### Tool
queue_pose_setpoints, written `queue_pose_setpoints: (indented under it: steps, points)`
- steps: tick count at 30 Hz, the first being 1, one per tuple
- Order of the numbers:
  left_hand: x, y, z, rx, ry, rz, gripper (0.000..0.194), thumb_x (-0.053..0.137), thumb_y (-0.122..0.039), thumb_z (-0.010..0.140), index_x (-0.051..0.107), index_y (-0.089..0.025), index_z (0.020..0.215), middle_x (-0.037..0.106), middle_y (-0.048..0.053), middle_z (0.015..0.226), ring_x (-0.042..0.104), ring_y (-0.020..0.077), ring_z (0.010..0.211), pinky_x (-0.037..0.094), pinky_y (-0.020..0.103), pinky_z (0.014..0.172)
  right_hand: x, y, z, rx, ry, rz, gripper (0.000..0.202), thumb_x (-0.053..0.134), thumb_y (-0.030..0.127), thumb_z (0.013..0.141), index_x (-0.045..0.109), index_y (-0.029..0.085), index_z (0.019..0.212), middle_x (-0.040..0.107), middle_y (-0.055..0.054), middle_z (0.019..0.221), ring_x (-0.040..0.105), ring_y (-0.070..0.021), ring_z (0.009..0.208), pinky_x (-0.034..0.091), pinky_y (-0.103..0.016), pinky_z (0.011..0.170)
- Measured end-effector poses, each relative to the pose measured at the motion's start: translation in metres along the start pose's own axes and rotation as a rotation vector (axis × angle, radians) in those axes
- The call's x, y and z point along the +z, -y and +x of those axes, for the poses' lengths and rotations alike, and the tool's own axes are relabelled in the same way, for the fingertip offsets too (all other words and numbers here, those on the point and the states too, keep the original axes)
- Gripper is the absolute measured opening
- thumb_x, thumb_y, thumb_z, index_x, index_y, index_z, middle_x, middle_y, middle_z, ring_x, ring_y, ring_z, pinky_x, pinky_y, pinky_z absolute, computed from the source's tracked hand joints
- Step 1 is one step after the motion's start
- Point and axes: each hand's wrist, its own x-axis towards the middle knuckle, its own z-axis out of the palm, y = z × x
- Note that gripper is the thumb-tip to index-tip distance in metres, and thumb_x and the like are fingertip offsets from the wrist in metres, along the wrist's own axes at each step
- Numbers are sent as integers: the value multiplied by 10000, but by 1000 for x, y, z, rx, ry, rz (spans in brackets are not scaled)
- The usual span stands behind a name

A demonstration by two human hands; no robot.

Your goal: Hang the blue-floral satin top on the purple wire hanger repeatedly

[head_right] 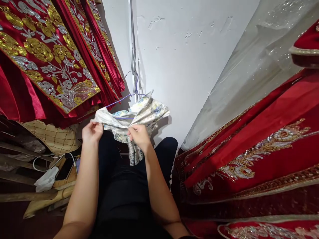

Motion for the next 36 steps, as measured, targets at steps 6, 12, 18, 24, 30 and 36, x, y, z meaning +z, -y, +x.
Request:
queue_pose_setpoints:
  steps: [6, 12, 18, 24, 30, 36]
  points:
    - [-31, 65, -33, -292, -65, 304, 190, 689, -188, 798, 538, -157, 688, 531, -26, 570, 575, 113, 566, 542, 280, 655, 0, -10, 0, 81, 0, -26, 241, 554, 280, 801, 647, 172, 607, 580, 0, 453, 475, -108, 432, 351, -226, 475]
    - [-22, 65, -43, -257, 16, 447, 182, 772, -266, 720, 641, -141, 744, 577, -29, 623, 525, 85, 567, 459, 210, 600, -37, -12, -4, 270, 164, -145, 255, 551, 272, 810, 653, 170, 600, 599, -6, 454, 406, -88, 388, 314, -216, 430]
    - [32, 38, -68, -134, 359, 264, 257, 707, -420, 854, 644, -173, 887, 619, 2, 818, 561, 94, 698, 459, 200, 677, -71, -19, -14, 418, 447, -337, 253, 583, 248, 792, 696, 139, 594, 611, -44, 447, 406, -88, 388, 326, -212, 423]
    - [72, 46, -110, -217, 653, 348, 272, 693, -436, 880, 656, -167, 897, 626, 22, 870, 565, 126, 771, 454, 230, 735, -69, -41, -3, 383, 182, -353, 183, 621, 262, 797, 722, 132, 718, 626, -43, 535, 459, -104, 431, 351, -225, 421]
    - [73, 49, -115, -215, 793, 448, 297, 647, -453, 917, 649, -156, 903, 575, 15, 817, 498, 126, 742, 402, 239, 704, -71, -67, 14, 255, -306, -22, 747, 496, 382, 912, 255, 164, 1584, 643, -25, 793, 583, -140, 543, 468, -244, 490]
    - [62, 56, -111, -226, 755, 506, 322, 667, -476, 894, 637, -155, 892, 544, -1, 768, 477, 120, 707, 369, 234, 673, -77, -89, 12, 465, -443, 92, 1029, 599, 415, 857, -51, 141, 1605, 670, -159, 1162, 638, -150, 598, 525, -271, 519]
